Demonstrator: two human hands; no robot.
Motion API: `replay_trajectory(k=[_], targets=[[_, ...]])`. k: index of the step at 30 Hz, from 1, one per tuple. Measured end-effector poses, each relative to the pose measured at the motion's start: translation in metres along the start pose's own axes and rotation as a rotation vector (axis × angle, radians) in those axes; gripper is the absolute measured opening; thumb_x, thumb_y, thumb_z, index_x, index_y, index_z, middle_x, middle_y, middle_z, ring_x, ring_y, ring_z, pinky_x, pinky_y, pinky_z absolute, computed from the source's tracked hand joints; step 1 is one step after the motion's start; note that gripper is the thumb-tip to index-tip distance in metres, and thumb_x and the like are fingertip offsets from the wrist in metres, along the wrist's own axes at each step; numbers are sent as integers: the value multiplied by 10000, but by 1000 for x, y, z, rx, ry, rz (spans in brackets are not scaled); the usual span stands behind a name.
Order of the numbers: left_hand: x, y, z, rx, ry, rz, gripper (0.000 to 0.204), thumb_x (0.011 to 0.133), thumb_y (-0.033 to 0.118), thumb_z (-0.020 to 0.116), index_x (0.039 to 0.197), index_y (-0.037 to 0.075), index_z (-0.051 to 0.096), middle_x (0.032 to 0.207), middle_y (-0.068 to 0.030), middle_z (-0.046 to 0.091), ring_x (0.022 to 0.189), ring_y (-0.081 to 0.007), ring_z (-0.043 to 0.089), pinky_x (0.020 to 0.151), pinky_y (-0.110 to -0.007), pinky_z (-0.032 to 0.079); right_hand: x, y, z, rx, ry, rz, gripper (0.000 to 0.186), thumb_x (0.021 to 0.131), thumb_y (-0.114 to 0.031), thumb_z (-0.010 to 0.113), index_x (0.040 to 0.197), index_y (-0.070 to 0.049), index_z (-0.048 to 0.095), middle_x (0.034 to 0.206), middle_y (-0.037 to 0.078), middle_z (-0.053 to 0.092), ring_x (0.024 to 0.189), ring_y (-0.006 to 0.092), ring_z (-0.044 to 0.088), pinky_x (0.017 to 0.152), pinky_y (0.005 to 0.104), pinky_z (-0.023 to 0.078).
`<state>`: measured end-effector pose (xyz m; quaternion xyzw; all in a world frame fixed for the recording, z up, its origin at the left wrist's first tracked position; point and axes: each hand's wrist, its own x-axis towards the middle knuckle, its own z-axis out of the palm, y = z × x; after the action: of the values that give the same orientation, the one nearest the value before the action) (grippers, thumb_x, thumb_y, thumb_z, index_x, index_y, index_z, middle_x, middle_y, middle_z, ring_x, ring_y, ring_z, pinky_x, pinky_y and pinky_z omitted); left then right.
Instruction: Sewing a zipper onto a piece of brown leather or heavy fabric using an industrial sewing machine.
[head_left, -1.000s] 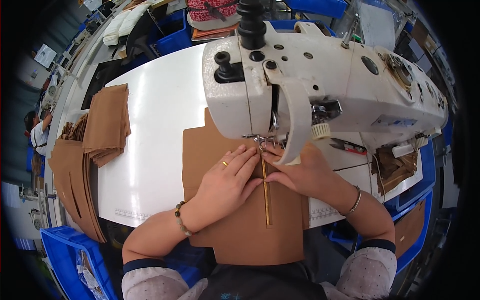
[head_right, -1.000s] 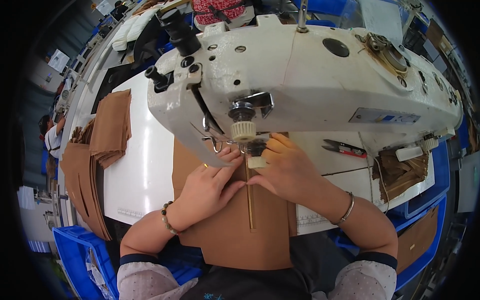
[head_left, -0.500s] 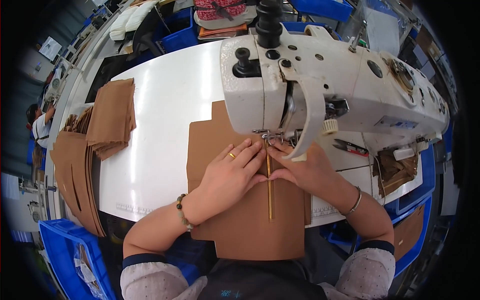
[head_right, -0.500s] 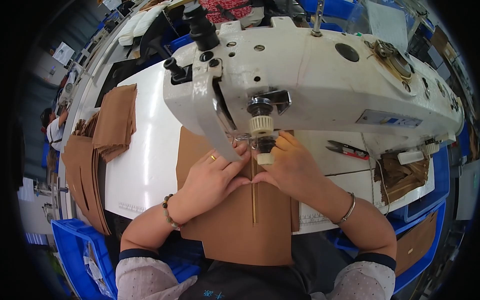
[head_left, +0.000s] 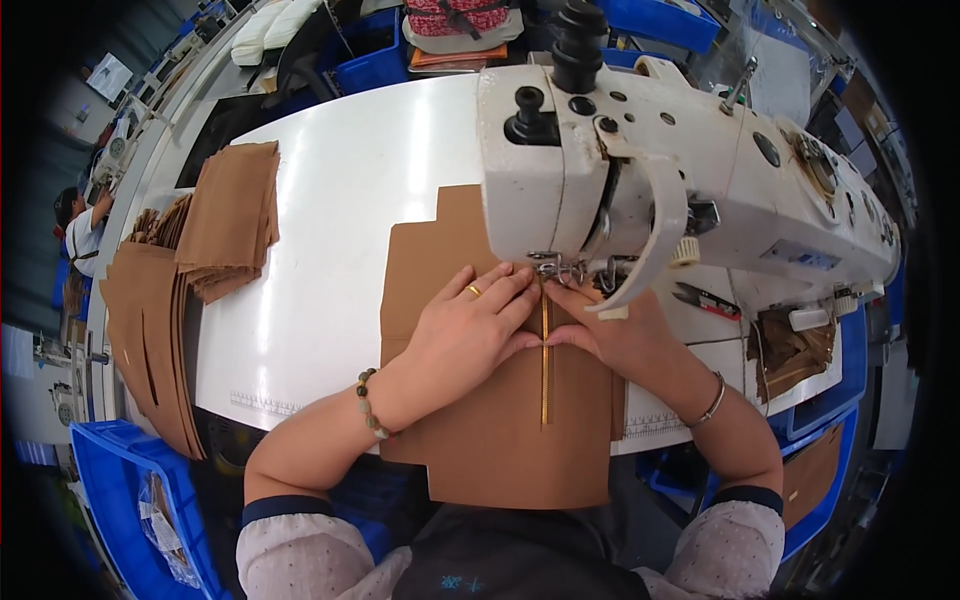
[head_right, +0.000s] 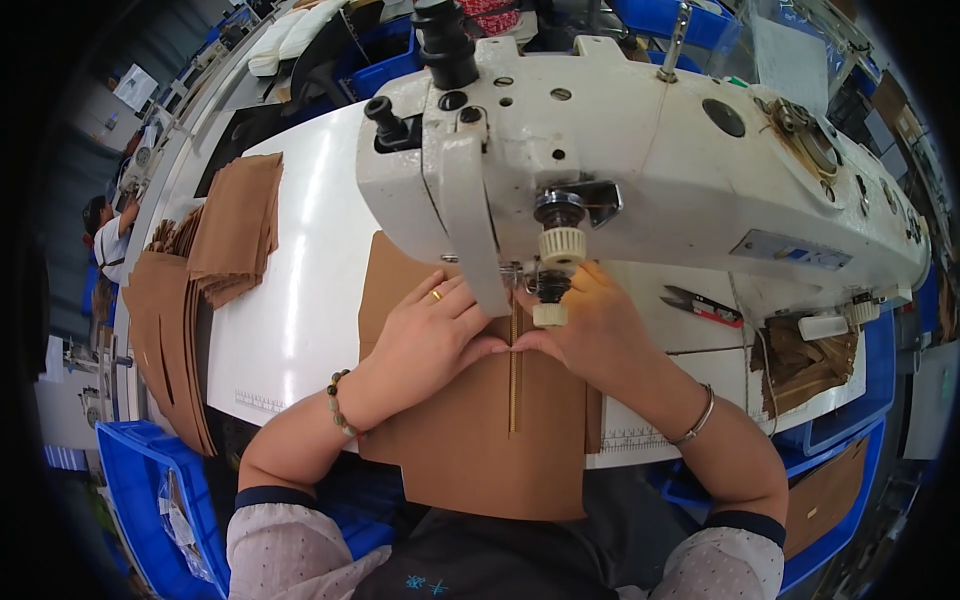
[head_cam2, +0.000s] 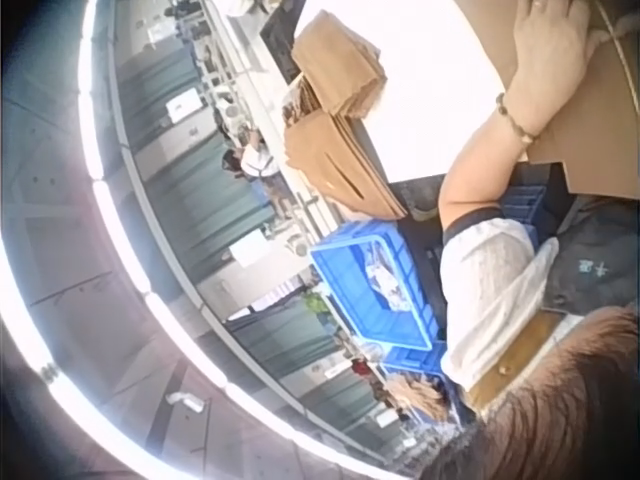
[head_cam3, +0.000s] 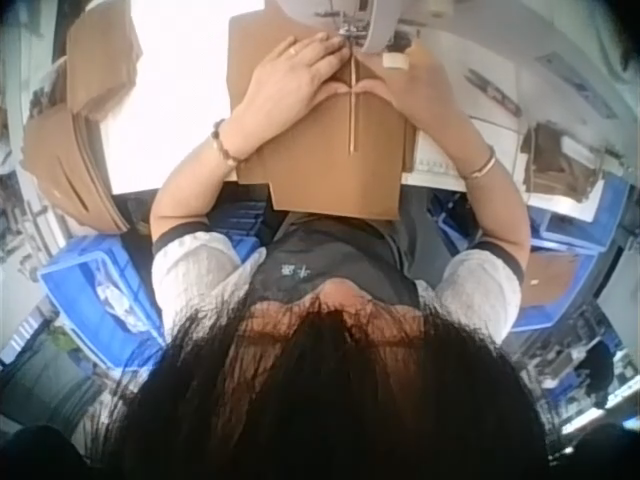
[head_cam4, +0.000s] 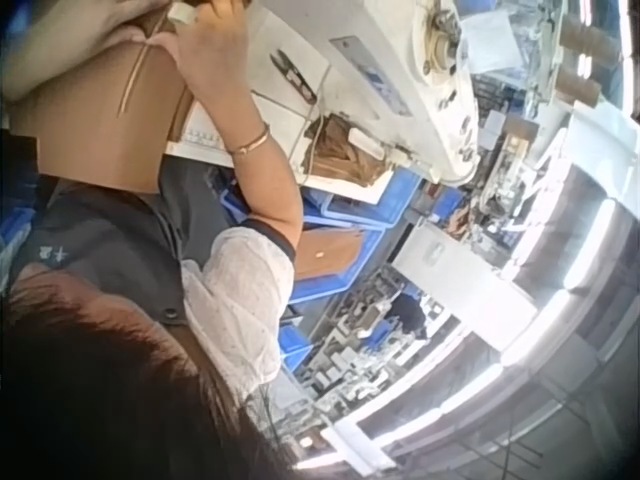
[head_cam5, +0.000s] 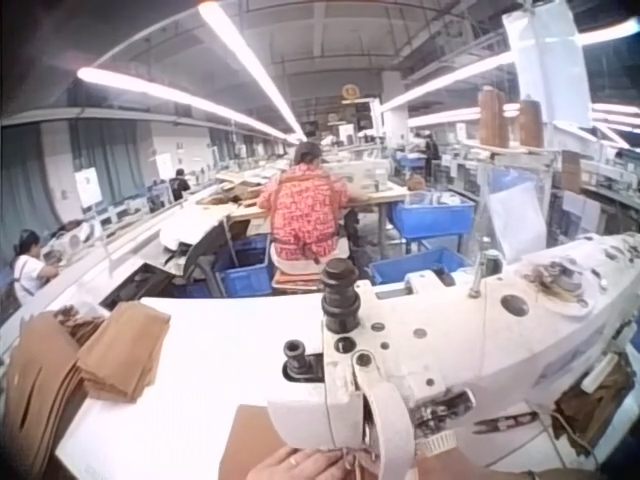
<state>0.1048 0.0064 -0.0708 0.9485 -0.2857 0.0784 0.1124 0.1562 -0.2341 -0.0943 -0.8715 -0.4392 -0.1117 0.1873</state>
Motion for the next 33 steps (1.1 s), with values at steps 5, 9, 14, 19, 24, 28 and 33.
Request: replay_trajectory(k=[5, 9, 14, 19, 24, 28, 33], targets=[[2, -2, 3, -51, 80, 18, 378, 900, 349, 732, 1134, 55, 683, 1319, -104, 634, 1239, -332, 617, 1121, -529, 465, 0, 2, -1, 4, 66, -57, 600, 802, -507, 752, 1261, -121, 732, 1083, 114, 704, 1038, 326, 633, 1049, 451, 487], [3, -4, 5, -75, 110, 22, 383, 889, 343, 743, 1136, 57, 685, 1306, -104, 641, 1237, -337, 616, 1117, -518, 470, 2, 2, -2, 10, 68, -43, 591, 804, -497, 755, 1254, -115, 734, 1086, 108, 704, 1044, 324, 628, 1000, 438, 499], [5, -4, 3, -98, 135, 22, 405, 876, 324, 756, 1180, 67, 682, 1287, -112, 650, 1237, -349, 610, 1106, -474, 473, 3, 2, 0, -33, 103, -63, 522, 826, -475, 752, 1222, -134, 754, 978, 84, 691, 955, 298, 629, 908, 430, 513], [4, -6, 6, -94, 121, 20, 458, 887, 338, 749, 1248, 68, 666, 1285, -117, 649, 1237, -356, 607, 1110, -472, 466, -2, 0, 3, -149, 202, -81, 364, 877, -422, 756, 1092, -129, 782, 780, 57, 598, 771, 268, 595, 757, 419, 489], [2, -5, 3, -61, 24, -12, 520, 971, 417, 645, 1340, 51, 657, 1436, -95, 616, 1389, -282, 535, 1116, -505, 462, 7, -5, 0, -144, 180, 24, 277, 897, -380, 762, 933, -106, 777, 752, 59, 587, 746, 265, 595, 724, 398, 469], [-29, 33, -13, -63, 7, -11, 798, 821, 494, 782, 1407, -4, 569, 1417, -182, 589, 1381, -377, 521, 1144, -518, 422, -5, -18, -26, -173, 103, -19, 239, 864, -307, 775, 885, -71, 744, 812, 83, 628, 810, 280, 628, 788, 409, 484], [-86, 103, -15, 44, -237, 88, 982, 787, 557, 785, 1468, -85, 487, 1547, -251, 490, 1451, -402, 467, 1149, -537, 414, -46, -38, -55, 150, 60, 157, 121, 856, -178, 773, 885, -74, 718, 854, 67, 654, 848, 275, 653, 784, 419, 531]])
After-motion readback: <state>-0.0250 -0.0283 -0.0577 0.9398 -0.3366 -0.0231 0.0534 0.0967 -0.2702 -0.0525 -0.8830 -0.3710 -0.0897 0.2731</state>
